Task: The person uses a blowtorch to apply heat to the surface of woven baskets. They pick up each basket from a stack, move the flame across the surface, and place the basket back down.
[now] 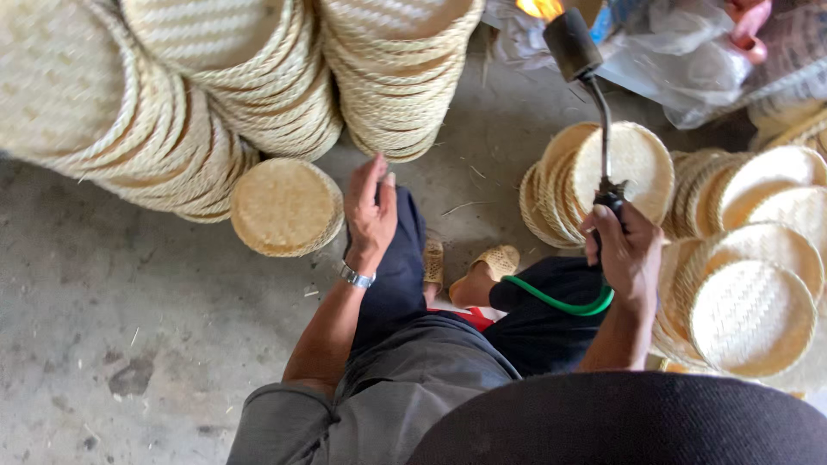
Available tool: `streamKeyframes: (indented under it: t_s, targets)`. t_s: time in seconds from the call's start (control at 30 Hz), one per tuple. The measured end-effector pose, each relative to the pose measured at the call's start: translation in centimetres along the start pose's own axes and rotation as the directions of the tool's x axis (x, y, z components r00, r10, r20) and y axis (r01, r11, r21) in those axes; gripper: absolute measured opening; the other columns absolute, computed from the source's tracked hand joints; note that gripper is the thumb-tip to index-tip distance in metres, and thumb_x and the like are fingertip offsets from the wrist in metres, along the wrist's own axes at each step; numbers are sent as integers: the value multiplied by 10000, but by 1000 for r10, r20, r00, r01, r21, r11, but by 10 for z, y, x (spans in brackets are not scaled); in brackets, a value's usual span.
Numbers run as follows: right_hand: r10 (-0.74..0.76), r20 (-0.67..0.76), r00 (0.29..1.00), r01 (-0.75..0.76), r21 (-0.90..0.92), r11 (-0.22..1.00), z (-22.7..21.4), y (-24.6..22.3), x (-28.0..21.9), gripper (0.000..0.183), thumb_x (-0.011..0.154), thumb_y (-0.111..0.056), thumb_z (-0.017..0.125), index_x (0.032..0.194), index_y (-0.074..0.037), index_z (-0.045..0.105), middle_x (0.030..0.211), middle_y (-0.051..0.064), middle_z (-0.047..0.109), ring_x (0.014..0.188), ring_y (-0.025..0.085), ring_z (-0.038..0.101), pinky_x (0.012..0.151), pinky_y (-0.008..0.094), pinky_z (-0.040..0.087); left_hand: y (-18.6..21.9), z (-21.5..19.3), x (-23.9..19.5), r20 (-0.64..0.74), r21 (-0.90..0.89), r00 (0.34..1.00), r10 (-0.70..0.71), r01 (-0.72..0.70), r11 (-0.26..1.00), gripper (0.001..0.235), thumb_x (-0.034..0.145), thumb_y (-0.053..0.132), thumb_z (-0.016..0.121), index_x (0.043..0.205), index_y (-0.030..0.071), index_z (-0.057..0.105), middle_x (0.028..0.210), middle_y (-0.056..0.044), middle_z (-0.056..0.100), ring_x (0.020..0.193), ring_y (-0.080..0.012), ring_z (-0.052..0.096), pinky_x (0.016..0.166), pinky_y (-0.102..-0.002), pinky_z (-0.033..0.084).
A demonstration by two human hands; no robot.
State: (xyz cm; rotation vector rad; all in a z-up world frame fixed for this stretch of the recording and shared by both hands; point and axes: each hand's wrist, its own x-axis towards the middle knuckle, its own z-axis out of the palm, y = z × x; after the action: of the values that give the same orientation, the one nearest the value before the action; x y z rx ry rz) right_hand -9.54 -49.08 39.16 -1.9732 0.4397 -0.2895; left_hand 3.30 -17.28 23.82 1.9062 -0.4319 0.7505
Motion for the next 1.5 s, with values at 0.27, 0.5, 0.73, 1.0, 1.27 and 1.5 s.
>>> streamKeyframes:
  t_s: [0.27,0.5,0.73,1.0,1.27,1.5]
  targets:
    - [49,7,999,-49,224,973,-7,53,34,305,1047,-260,605,868,-15,639,610,0,567,472,62,499,421,241,388,45,203,-82,712,-313,701,-45,374,873,313,999,111,659,1299,29,623,934,-120,750,776,-201,733,690,-315,601]
    - [-79,32,996,73,156,985,4,85,42,387,1069,-308,665,848,3,604,646,2,529,598,50,469,502,253,398,-6,363,-162,825,44,459,-328,527,849,247,993,163,651,1161,-17,642,924,-193,721,823,-292,713,700,-400,554]
    - [136,103,985,-161,289,944,-3,96,47,349,1005,-332,638,859,-17,665,575,-3,564,478,57,520,439,246,415,-19,470,-156,605,268,660,-446,358,894,349,891,234,718,1133,11,599,1019,-234,697,951,-407,664,829,-495,510]
    - [198,134,971,-236,394,888,-13,98,46,328,1002,-311,633,853,-20,652,574,2,558,464,57,495,421,249,398,-17,492,-137,439,333,763,-474,352,875,266,752,120,700,931,39,521,792,-199,633,749,-412,629,717,-510,497]
    - [154,78,985,-172,391,904,-18,97,39,330,1009,-296,637,843,-11,640,566,14,560,444,73,493,412,251,385,2,412,-100,536,-41,562,-630,763,645,215,812,95,694,847,3,503,756,-122,584,627,-228,598,539,-393,541]
    - [106,-7,994,-97,360,928,-34,83,20,314,1030,-312,607,918,-25,668,628,1,593,484,60,520,429,233,409,29,241,6,472,-400,655,-590,755,519,253,895,43,569,1134,9,495,1014,-104,624,815,-166,687,723,-341,677]
